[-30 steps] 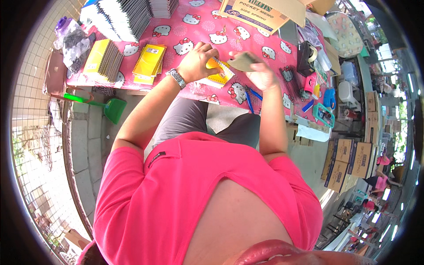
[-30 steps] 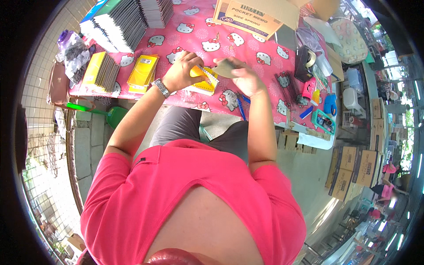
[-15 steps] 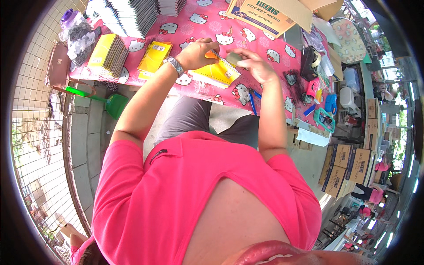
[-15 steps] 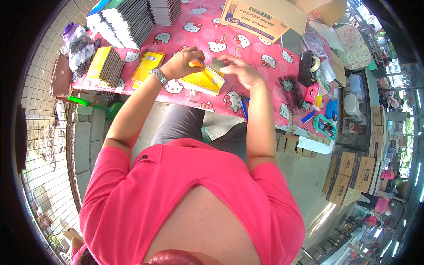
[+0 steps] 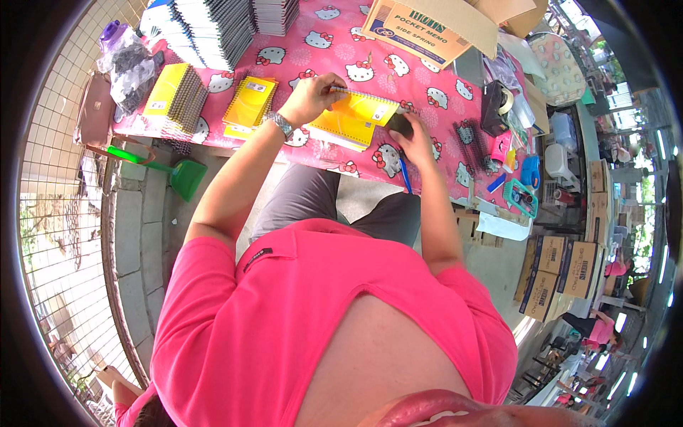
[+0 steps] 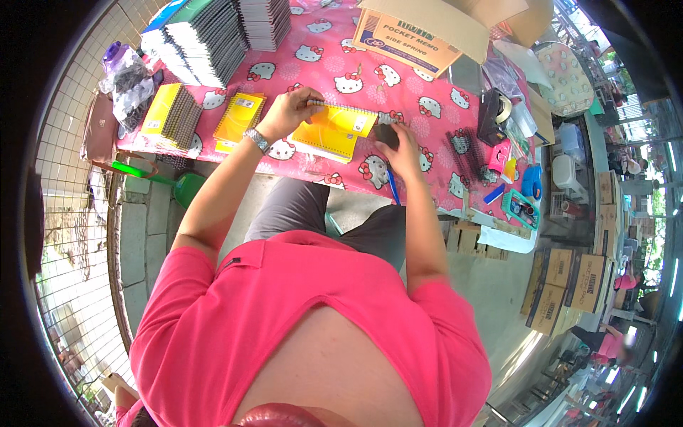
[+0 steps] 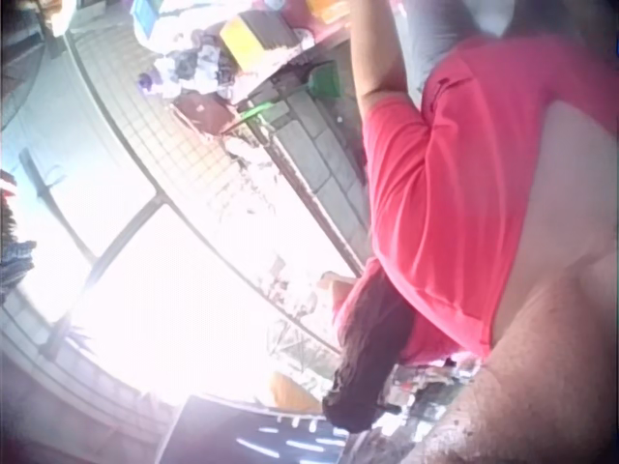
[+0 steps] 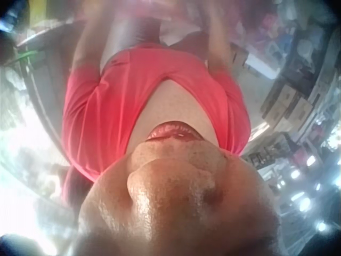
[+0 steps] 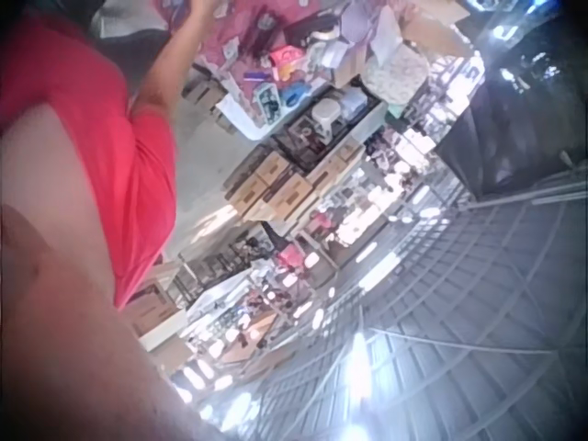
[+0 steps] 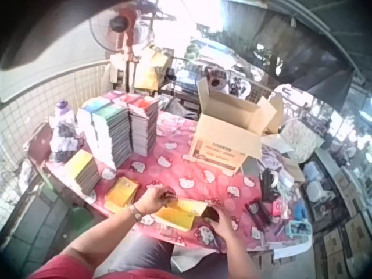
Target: The person assembles small yellow notepads by hand, inserting a metal wire through the top holes and using blue pliers to secure it.
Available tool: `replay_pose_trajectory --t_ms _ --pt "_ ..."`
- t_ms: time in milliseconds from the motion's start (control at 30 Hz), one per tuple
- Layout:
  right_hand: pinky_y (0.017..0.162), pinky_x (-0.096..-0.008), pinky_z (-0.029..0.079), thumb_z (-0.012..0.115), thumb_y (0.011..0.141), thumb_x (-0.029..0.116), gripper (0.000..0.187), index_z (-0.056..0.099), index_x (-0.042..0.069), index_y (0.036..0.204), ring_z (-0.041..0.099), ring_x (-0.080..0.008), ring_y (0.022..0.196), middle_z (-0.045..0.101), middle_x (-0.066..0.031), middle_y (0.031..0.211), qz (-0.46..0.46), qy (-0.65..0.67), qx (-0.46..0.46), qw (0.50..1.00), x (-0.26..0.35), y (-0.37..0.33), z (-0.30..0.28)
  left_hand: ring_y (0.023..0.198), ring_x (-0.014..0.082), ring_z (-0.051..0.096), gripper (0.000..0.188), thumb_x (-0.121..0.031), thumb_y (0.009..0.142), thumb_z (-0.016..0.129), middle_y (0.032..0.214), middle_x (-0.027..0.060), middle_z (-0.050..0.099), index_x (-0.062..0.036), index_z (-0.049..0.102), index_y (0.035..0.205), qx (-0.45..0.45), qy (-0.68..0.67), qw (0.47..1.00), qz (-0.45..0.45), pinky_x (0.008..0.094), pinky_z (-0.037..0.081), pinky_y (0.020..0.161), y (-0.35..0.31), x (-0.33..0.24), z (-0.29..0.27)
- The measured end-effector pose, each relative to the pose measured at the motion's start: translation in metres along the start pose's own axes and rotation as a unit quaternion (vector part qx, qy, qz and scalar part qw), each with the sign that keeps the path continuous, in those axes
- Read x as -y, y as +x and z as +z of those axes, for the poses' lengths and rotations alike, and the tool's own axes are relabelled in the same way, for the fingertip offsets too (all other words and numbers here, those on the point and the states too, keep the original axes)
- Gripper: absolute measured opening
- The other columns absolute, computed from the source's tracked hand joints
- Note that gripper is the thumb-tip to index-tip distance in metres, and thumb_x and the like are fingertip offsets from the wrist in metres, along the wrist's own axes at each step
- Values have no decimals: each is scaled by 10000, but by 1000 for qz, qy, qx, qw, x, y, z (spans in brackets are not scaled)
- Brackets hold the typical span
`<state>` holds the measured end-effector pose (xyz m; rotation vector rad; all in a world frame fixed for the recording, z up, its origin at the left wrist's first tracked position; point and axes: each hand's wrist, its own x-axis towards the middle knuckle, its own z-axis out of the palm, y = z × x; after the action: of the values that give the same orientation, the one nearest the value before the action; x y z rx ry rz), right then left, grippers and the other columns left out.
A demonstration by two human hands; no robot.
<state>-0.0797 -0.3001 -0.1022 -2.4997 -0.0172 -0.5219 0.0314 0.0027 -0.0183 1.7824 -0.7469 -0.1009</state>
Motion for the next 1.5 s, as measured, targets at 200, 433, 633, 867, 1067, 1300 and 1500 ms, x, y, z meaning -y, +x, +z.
replay_pose_trajectory --t_ms 200,433,633,867,1067,1300,1500 --pt "985 -500 412 754 783 356 601 564 68 1275 524 -398 1148 578 -176 1232 104 -234 23 966 30 -109 -8 609 128 664 343 -272 928 659 791 108 686 -1 628 1135 -60 42 994 -76 264 530 564 -23 -7 10" --pt "876 -439 469 763 748 170 513 608 45 1220 582 -344 988 617 -159 1091 -43 105 -82 990 147 -54 -14 698 95 660 217 -91 916 648 844 66 689 1 604 1108 -61 -4 995 -82 253 545 591 -25 0 14" --pt "831 -434 475 769 732 214 491 628 26 1163 587 -315 939 623 -113 1055 -132 12 -98 986 195 7 -4 656 126 681 205 -48 874 648 825 97 706 -3 649 1074 -119 -77 989 -52 269 550 603 -30 5 23" --pt "824 -440 472 757 749 204 449 639 36 1148 591 -318 918 626 -109 994 -94 25 -79 992 199 -5 2 784 70 657 187 42 886 603 897 52 709 -1 651 1062 -154 -64 985 -40 233 548 671 -39 10 31" --pt "625 -349 530 677 883 200 343 612 24 1171 674 -253 713 663 -55 815 264 535 136 791 191 -3 -6 636 74 643 218 19 856 640 754 58 698 -56 688 1056 -171 -55 983 -46 242 526 595 -42 2 33" --pt "803 -352 523 766 780 214 444 625 38 1162 671 -251 918 684 -138 960 107 266 37 957 123 -29 -16 777 166 684 286 7 796 680 885 96 712 -81 695 1067 -149 119 982 3 307 544 699 -29 -42 -31" --pt "810 -433 520 804 691 237 445 663 57 1074 657 -346 908 684 -171 961 143 25 12 989 7 -69 -39 971 288 627 153 -140 805 583 903 58 691 -100 671 923 -27 455 889 -36 417 480 858 -10 -49 -124"
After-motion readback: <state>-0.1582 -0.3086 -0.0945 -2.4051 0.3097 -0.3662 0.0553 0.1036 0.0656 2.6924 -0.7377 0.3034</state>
